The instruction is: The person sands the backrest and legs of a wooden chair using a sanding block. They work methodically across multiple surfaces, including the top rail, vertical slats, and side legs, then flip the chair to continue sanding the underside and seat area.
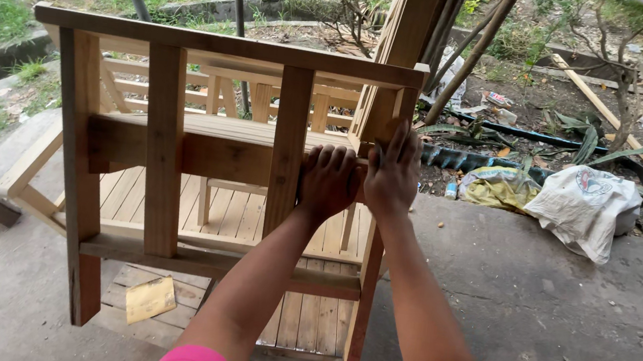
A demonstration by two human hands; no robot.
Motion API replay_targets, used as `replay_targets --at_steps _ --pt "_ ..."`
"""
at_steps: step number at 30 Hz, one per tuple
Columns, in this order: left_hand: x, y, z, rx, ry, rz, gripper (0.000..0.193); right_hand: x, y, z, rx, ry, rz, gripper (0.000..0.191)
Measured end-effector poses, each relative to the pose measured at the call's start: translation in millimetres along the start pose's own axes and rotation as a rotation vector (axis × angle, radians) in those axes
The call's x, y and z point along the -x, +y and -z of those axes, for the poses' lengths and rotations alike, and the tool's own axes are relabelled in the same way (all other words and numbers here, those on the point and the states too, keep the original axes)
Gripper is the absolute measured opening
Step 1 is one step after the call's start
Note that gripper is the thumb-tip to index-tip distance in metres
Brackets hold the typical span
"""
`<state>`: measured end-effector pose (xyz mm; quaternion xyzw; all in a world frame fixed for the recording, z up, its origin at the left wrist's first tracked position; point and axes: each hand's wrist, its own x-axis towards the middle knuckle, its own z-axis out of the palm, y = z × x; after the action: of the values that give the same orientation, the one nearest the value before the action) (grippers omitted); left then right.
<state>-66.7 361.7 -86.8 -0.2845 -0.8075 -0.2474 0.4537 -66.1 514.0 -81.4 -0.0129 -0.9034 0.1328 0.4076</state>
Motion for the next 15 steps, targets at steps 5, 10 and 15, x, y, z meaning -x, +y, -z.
replay_targets --at_steps 5,10,15 --pt "0.1 8.0 8.6 0.001 -0.145 0.088 0.032 129.2 -3.8 27.3 -0.174 -0.069 -0.018 0.075" --pt "41.1 41.4 19.0 0.091 -0.088 0.127 0.052 284.2 -7.2 58.4 0.124 -0.173 0.119 0.055" --pt "143.9 91.4 62.5 0.116 -0.39 0.095 0.058 360.5 -4.4 85.0 -0.074 -0.342 -0.046 0.072"
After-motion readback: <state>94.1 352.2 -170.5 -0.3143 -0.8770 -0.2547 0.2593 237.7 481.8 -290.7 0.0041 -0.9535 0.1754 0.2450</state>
